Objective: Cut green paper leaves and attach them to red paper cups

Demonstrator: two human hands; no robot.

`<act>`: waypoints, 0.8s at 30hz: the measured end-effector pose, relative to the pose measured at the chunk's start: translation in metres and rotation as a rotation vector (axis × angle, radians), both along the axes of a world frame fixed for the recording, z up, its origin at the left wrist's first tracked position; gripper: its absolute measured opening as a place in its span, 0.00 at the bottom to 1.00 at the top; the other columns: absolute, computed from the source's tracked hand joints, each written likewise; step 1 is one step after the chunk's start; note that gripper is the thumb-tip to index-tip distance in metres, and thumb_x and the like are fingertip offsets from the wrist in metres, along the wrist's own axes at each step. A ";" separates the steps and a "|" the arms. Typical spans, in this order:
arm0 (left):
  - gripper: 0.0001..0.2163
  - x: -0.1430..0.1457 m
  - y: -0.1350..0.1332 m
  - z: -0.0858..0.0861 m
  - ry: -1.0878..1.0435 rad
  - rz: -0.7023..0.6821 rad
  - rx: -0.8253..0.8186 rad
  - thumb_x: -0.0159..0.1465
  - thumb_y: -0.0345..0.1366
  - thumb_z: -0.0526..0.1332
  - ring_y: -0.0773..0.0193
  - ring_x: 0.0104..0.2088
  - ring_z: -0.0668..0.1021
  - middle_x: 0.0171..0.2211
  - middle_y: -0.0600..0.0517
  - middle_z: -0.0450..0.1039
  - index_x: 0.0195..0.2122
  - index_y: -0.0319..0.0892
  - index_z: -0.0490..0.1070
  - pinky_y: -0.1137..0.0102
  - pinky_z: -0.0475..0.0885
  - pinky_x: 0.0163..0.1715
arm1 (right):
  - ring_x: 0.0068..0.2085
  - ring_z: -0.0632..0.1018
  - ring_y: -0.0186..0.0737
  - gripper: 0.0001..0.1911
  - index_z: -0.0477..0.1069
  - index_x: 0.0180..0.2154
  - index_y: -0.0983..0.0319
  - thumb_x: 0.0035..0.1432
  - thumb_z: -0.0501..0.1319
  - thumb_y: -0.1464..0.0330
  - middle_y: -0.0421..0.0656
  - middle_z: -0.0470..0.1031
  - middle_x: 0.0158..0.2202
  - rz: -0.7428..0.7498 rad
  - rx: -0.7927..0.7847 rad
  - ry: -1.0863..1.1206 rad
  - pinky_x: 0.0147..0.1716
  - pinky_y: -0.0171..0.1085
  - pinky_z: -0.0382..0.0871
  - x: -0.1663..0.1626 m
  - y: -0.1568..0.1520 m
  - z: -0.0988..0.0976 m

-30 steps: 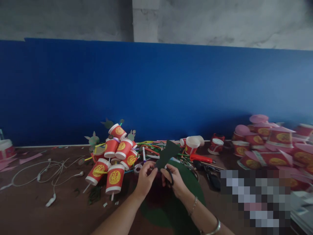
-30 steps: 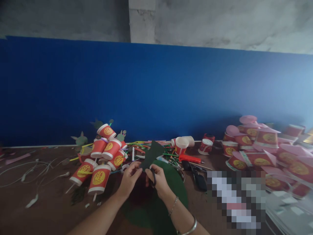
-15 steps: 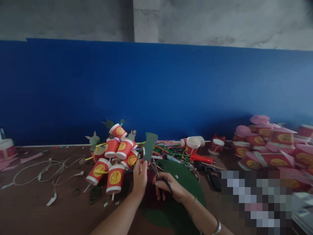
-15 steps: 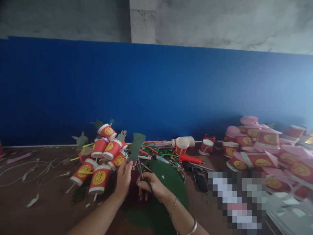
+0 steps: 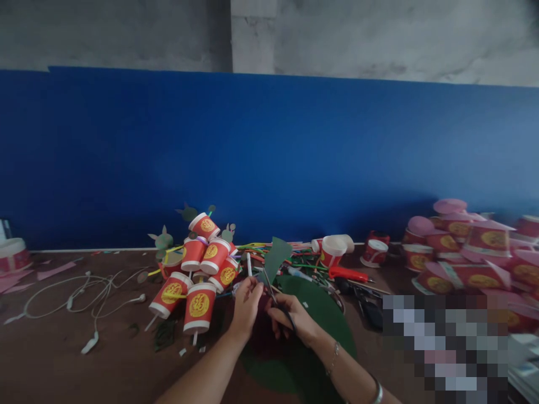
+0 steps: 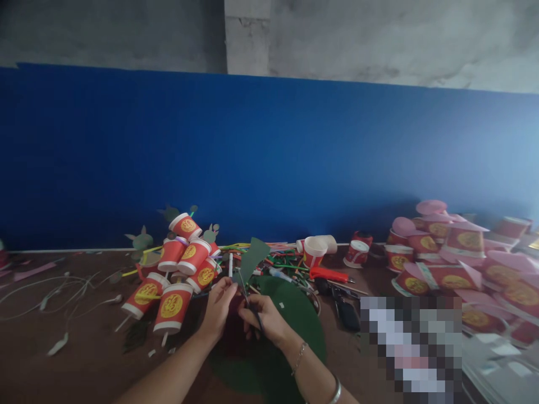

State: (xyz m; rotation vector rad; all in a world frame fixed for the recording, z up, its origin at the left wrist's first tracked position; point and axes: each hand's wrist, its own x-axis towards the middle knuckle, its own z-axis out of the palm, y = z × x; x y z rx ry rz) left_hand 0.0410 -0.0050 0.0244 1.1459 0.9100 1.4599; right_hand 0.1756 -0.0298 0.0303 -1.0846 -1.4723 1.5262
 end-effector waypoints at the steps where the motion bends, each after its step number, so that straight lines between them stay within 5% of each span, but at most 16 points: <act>1: 0.08 0.000 0.000 0.000 -0.004 -0.005 -0.002 0.55 0.39 0.60 0.68 0.26 0.69 0.22 0.57 0.66 0.25 0.41 0.64 0.74 0.64 0.28 | 0.14 0.70 0.29 0.18 0.66 0.30 0.64 0.46 0.64 0.55 0.34 0.69 0.15 -0.001 0.001 0.000 0.10 0.25 0.55 0.000 0.000 0.000; 24: 0.09 -0.002 0.002 -0.004 -0.033 0.007 0.001 0.54 0.40 0.61 0.67 0.27 0.71 0.23 0.56 0.67 0.26 0.40 0.66 0.73 0.65 0.30 | 0.12 0.66 0.27 0.18 0.66 0.26 0.64 0.46 0.63 0.54 0.33 0.65 0.13 -0.018 0.028 -0.056 0.08 0.25 0.51 0.000 0.000 0.003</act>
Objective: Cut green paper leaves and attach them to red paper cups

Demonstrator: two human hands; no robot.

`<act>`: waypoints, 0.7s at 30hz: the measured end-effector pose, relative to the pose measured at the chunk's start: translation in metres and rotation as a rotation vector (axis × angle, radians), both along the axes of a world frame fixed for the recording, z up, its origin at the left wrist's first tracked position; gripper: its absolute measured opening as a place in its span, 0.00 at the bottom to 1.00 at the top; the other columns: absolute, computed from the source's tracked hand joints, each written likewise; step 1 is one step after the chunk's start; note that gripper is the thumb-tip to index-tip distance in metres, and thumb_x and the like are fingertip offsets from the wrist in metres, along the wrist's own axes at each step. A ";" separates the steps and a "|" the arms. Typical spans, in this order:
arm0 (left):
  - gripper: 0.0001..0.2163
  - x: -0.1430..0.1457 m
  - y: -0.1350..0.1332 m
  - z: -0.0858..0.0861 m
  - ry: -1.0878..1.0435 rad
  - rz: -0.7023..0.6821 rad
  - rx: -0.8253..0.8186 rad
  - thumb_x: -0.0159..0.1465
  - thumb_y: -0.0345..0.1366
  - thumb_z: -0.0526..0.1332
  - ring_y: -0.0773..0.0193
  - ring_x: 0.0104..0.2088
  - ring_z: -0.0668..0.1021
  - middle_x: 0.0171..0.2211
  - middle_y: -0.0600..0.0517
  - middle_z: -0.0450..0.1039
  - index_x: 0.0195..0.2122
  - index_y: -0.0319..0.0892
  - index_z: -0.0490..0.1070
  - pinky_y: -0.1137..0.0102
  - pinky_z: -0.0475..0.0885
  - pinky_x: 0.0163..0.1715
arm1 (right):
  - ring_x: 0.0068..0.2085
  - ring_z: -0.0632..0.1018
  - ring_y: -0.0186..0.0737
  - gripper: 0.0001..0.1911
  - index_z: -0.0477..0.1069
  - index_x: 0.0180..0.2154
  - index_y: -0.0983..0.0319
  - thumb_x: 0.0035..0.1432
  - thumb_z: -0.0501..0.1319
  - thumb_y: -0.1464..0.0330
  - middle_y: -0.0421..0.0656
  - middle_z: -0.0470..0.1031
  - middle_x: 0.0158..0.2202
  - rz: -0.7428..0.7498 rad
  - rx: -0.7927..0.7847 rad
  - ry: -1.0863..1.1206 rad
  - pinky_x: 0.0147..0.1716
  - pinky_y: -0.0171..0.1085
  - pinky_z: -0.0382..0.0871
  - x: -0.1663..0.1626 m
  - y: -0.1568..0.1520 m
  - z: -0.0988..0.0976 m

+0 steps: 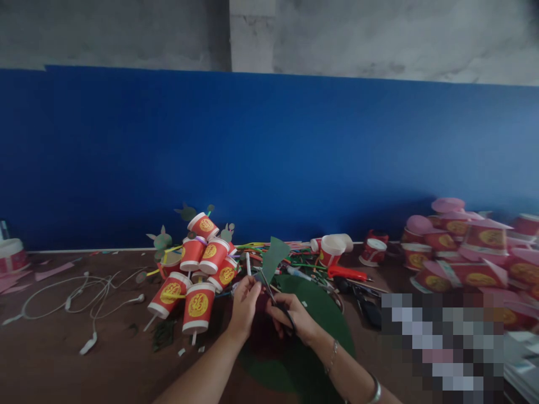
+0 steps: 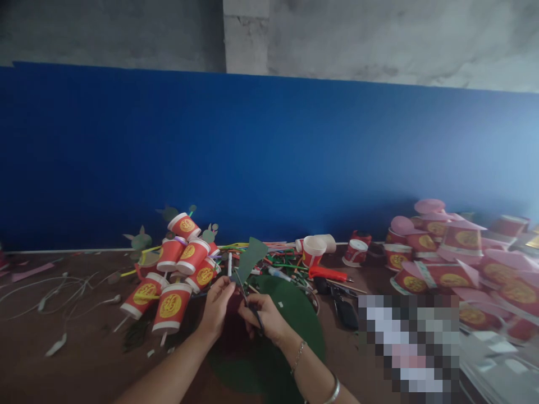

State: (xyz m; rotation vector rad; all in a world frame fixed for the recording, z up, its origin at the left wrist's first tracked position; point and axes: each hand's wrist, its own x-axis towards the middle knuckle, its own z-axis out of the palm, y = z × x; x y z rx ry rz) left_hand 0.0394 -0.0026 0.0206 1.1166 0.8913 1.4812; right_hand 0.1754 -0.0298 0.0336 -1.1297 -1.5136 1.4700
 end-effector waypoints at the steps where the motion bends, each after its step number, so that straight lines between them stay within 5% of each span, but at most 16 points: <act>1: 0.09 0.000 0.000 0.000 0.003 0.002 0.002 0.54 0.41 0.61 0.66 0.27 0.71 0.23 0.55 0.67 0.26 0.40 0.66 0.73 0.65 0.30 | 0.12 0.65 0.27 0.18 0.66 0.26 0.64 0.46 0.63 0.54 0.33 0.65 0.12 -0.005 -0.004 -0.003 0.08 0.25 0.50 0.000 0.000 0.001; 21: 0.07 0.000 -0.001 0.002 -0.033 -0.040 -0.008 0.55 0.37 0.61 0.67 0.27 0.70 0.23 0.56 0.67 0.25 0.40 0.66 0.74 0.64 0.31 | 0.13 0.65 0.27 0.18 0.66 0.26 0.63 0.43 0.65 0.56 0.33 0.65 0.13 -0.005 -0.036 0.027 0.12 0.26 0.58 -0.002 -0.002 0.005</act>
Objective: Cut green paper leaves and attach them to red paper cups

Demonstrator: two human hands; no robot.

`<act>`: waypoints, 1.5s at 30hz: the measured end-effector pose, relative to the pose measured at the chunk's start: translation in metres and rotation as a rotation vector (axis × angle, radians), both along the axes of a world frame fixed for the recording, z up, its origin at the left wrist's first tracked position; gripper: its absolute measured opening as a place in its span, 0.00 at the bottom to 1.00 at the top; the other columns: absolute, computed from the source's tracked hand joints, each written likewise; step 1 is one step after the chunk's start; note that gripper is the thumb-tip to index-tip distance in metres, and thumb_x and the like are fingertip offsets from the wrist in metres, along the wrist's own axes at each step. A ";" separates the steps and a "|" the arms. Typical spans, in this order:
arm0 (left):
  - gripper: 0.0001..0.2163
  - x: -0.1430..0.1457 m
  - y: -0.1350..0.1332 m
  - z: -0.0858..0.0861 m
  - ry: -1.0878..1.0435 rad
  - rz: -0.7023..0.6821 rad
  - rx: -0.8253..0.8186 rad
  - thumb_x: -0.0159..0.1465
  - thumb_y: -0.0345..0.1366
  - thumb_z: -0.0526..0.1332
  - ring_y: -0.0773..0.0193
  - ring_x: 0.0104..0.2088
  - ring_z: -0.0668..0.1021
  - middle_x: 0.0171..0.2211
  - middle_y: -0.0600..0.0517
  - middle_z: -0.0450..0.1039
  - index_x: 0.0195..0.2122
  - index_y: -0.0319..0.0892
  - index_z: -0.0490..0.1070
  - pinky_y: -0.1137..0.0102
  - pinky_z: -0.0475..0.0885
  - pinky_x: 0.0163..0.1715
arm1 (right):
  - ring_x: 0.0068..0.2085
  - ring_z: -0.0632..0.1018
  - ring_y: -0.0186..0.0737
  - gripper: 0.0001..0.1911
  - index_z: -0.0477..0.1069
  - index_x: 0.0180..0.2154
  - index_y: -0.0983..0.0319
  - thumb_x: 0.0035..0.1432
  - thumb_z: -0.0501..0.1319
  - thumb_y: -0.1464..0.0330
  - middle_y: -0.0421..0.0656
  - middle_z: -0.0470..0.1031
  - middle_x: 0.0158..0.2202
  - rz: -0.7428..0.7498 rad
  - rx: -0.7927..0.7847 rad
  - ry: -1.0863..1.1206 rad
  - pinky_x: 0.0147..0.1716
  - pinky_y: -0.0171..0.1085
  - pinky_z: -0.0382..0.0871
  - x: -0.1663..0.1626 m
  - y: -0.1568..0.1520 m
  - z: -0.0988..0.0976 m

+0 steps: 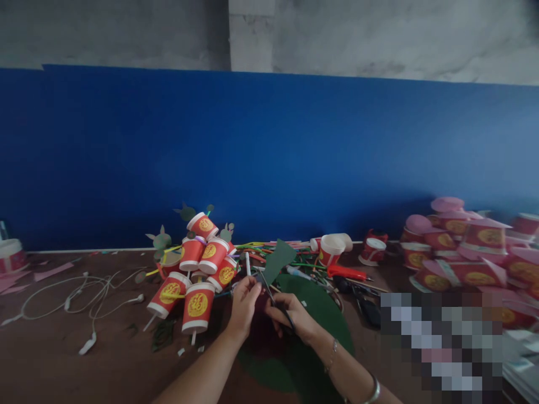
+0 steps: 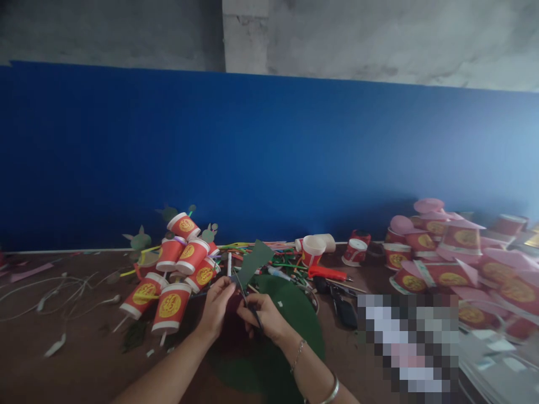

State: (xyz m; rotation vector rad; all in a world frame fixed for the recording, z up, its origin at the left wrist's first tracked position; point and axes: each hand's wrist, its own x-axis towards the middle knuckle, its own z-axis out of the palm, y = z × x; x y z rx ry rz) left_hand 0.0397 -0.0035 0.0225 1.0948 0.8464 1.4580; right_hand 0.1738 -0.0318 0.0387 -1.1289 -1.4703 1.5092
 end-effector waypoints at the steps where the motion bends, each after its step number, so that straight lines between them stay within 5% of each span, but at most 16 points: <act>1: 0.07 0.000 0.000 0.001 0.005 -0.010 0.003 0.55 0.37 0.61 0.67 0.27 0.70 0.23 0.56 0.67 0.25 0.40 0.66 0.73 0.64 0.31 | 0.13 0.65 0.27 0.18 0.66 0.26 0.63 0.43 0.65 0.56 0.33 0.65 0.13 0.001 0.001 0.004 0.12 0.26 0.57 0.000 0.000 0.001; 20: 0.08 0.000 -0.002 0.002 -0.015 -0.050 -0.038 0.53 0.38 0.62 0.67 0.26 0.70 0.23 0.55 0.67 0.25 0.40 0.66 0.74 0.64 0.29 | 0.12 0.65 0.27 0.19 0.66 0.26 0.63 0.43 0.66 0.54 0.32 0.65 0.12 -0.013 0.000 -0.016 0.10 0.25 0.53 0.002 0.002 -0.004; 45: 0.06 0.000 -0.007 0.004 -0.211 -0.282 -0.119 0.52 0.33 0.60 0.70 0.20 0.70 0.19 0.57 0.69 0.23 0.41 0.62 0.75 0.63 0.23 | 0.12 0.64 0.26 0.17 0.66 0.25 0.64 0.42 0.66 0.57 0.32 0.64 0.11 0.002 -0.021 0.024 0.10 0.25 0.54 0.004 0.003 -0.003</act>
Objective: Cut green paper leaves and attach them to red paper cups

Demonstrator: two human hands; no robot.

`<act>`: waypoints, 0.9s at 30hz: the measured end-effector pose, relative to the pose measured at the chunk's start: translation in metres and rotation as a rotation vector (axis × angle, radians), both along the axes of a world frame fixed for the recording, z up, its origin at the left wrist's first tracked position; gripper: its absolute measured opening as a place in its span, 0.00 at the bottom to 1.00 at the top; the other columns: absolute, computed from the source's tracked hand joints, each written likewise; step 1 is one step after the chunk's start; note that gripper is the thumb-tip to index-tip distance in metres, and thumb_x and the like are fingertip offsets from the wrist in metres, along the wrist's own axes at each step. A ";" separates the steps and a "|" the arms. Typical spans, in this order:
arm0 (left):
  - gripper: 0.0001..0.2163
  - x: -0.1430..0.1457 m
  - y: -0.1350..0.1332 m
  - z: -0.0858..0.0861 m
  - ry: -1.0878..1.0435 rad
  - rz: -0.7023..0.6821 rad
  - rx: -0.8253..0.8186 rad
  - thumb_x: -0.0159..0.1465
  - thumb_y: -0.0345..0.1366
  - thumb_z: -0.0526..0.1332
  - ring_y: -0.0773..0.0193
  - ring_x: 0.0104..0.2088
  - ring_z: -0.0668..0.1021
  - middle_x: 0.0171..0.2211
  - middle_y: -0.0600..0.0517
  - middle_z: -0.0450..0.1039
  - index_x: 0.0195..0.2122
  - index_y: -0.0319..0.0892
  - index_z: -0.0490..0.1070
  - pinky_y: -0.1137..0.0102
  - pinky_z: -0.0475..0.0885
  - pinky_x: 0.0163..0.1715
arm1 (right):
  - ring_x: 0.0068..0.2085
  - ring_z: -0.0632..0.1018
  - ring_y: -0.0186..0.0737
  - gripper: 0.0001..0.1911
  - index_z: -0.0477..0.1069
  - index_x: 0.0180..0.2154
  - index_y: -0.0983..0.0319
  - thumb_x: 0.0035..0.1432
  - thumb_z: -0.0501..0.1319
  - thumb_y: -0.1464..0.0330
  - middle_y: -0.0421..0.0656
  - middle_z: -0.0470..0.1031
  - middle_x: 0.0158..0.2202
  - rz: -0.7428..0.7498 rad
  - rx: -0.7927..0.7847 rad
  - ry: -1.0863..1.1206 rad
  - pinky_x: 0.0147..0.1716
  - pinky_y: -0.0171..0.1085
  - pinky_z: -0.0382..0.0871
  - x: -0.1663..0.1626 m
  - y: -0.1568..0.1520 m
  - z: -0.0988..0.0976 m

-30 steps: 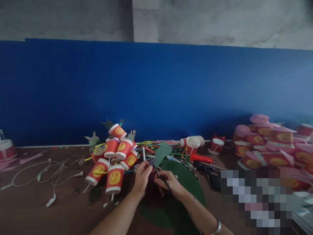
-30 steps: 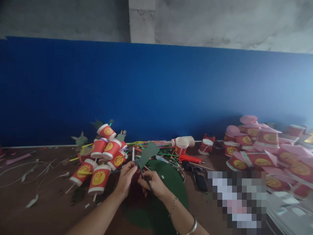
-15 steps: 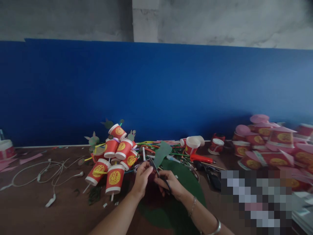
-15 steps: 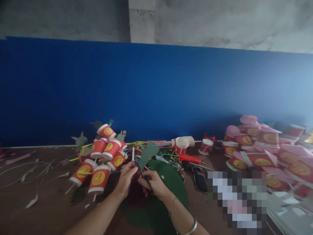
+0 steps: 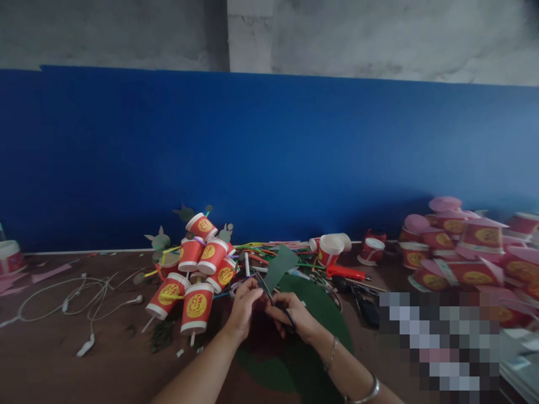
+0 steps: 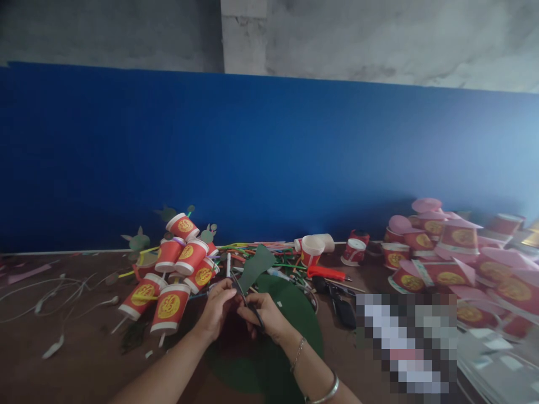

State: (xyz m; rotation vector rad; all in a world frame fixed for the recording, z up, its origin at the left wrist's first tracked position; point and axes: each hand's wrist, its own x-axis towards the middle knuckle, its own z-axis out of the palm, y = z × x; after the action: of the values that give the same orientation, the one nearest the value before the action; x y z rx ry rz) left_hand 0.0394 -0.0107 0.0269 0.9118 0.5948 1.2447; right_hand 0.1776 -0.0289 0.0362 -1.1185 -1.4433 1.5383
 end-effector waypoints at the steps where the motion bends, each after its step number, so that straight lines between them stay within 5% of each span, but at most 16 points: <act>1: 0.06 0.000 0.000 0.001 -0.014 -0.004 -0.009 0.52 0.33 0.60 0.70 0.20 0.70 0.19 0.57 0.69 0.23 0.41 0.62 0.75 0.63 0.23 | 0.12 0.63 0.26 0.18 0.66 0.25 0.64 0.42 0.66 0.57 0.32 0.64 0.11 -0.004 0.002 -0.001 0.10 0.26 0.55 0.000 0.000 0.000; 12: 0.04 -0.002 0.002 0.003 -0.068 -0.078 -0.098 0.49 0.32 0.58 0.71 0.16 0.68 0.14 0.57 0.66 0.23 0.41 0.62 0.76 0.61 0.19 | 0.11 0.62 0.26 0.17 0.70 0.28 0.66 0.45 0.65 0.57 0.32 0.64 0.11 0.069 0.027 -0.007 0.10 0.25 0.57 0.009 0.005 -0.007; 27: 0.06 -0.004 0.004 -0.001 -0.076 -0.106 -0.188 0.48 0.33 0.60 0.65 0.22 0.76 0.21 0.53 0.74 0.27 0.40 0.64 0.74 0.67 0.24 | 0.11 0.62 0.25 0.18 0.67 0.25 0.65 0.46 0.64 0.56 0.33 0.65 0.12 0.123 0.009 -0.061 0.09 0.25 0.52 0.018 0.006 -0.003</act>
State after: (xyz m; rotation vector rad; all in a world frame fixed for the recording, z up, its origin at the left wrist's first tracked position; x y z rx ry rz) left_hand 0.0357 -0.0067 0.0262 0.7273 0.5852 1.1034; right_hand 0.1955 -0.0227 0.0335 -1.0977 -1.5848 1.5919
